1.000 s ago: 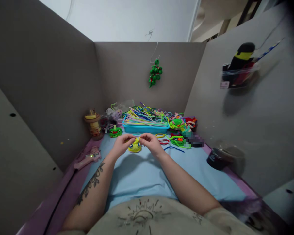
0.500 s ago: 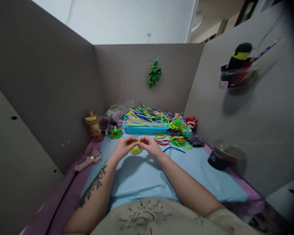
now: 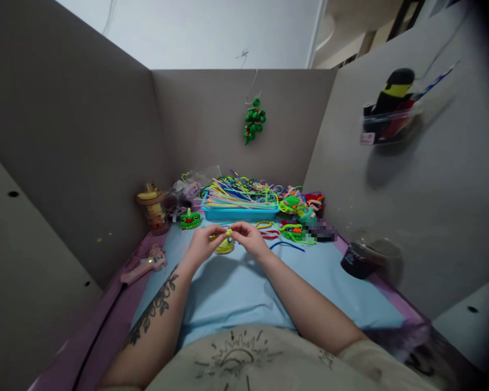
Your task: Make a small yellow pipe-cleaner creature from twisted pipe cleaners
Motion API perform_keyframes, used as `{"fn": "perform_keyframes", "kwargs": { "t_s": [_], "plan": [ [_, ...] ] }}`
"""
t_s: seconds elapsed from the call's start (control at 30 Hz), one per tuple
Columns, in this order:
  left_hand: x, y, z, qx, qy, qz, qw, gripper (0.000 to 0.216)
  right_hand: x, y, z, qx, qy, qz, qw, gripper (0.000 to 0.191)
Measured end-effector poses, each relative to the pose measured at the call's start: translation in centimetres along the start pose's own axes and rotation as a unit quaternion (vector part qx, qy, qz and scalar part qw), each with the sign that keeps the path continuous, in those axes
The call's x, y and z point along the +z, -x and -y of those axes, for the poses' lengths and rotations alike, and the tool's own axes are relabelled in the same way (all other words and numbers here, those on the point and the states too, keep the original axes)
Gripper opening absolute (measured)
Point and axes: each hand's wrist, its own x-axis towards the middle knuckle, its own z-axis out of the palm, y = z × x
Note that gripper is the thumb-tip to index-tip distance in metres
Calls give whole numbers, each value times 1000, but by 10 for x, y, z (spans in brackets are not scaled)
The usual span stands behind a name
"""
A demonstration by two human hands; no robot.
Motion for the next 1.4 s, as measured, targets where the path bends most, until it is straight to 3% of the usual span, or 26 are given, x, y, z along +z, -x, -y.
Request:
{"fn": "perform_keyframes", "kwargs": {
  "t_s": [0.17,0.47,0.73,0.97,1.1,1.27,1.4],
  "plan": [
    [-1,0,-6,-3,-6,4,1000,22,0,0,2,-6,21,-8,1000,25],
    [2,-2,-11,-152,156,14,976,25,-1,2,1,-51,98,-16,994,14],
    [7,-1,-5,-201,200,25,959,24,-3,4,8,-132,212,-8,968,6],
    [9,-2,-2,-131,115,5,985,26,1,3,0,-128,283,-14,951,8],
    [4,-3,4,-63,5,12,998,28,3,3,-3,-117,287,-30,950,7],
    [0,-2,7,25,-163,13,986,14,1,3,-10,-115,290,-21,950,7],
    [2,-2,6,27,-174,30,984,16,-1,3,-12,-131,298,-20,945,7]
  ]
}}
